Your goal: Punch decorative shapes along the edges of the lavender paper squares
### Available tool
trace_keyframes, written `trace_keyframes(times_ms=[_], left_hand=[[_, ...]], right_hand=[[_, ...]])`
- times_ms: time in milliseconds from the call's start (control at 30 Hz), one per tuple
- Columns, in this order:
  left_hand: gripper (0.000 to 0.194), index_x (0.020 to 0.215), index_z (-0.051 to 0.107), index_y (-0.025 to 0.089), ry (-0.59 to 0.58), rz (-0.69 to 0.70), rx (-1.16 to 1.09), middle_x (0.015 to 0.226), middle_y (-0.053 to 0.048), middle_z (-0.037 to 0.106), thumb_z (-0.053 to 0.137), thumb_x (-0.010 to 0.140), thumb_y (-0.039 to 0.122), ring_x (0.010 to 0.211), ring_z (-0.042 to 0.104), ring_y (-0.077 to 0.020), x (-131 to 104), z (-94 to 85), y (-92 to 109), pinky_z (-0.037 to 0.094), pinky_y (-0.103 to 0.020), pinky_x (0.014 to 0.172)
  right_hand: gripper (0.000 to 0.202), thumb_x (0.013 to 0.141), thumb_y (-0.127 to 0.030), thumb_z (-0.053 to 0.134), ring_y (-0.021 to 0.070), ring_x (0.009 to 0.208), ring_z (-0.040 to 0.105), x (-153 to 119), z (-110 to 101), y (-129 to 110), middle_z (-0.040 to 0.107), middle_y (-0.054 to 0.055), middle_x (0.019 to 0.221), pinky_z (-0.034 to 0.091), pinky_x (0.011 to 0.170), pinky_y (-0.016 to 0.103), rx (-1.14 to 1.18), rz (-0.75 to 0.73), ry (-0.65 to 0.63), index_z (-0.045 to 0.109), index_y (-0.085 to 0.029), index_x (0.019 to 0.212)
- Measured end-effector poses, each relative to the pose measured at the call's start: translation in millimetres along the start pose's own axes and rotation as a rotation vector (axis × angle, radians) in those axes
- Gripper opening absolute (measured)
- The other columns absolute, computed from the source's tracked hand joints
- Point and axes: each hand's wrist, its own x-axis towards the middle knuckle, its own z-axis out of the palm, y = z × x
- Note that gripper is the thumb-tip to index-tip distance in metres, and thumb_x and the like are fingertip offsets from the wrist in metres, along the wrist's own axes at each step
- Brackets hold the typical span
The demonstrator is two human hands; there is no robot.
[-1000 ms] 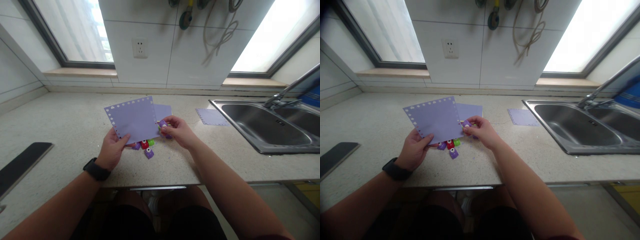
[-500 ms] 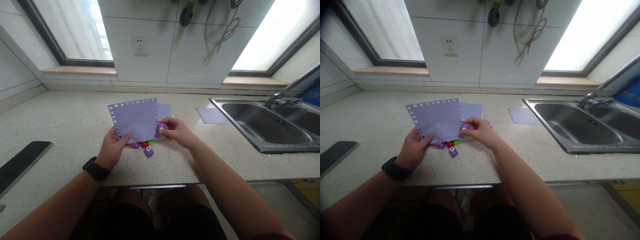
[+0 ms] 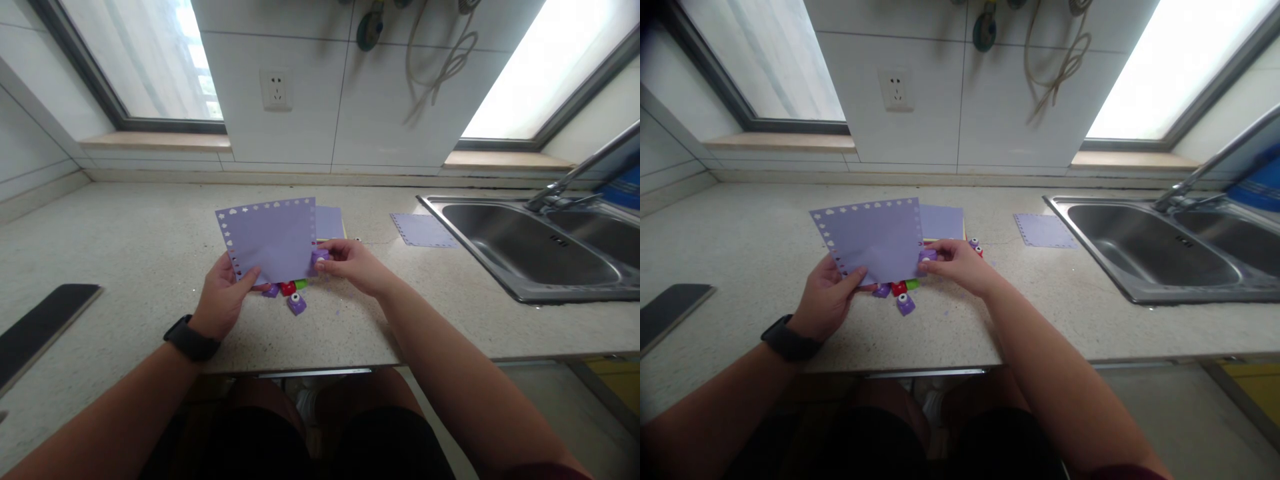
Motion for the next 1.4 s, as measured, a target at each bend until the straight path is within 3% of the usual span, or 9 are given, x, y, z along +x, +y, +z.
trace_keyframes(times_ms=[300,1400], left_hand=[[0.051,0.128,0.061,0.02,-0.01,0.013,0.066,0.126,-0.011,0.073,0.082,0.084,0.034,0.097,0.077,-0.0267,-0.8,0.6,-0.1,0.069,-0.039,0.07],[0.054,0.132,0.059,0.022,-0.014,0.022,0.067,0.13,-0.011,0.072,0.08,0.085,0.034,0.097,0.077,-0.0276,-0.3,1.0,-0.5,0.07,-0.041,0.071]], right_hand=[[0.03,0.068,-0.033,0.093,0.0136,0.074,0.064,0.7,2.1,1.7,0.07,0.0,0.082,0.055,0.075,0.031,-0.008,-0.037,-0.05,0.075,-0.02,0.089],[0.031,0.07,-0.034,0.093,0.013,0.076,0.066,2.0,1.7,6.2,0.072,0.002,0.088,0.056,0.075,0.029,-0.038,-0.066,-0.063,0.076,-0.019,0.091]])
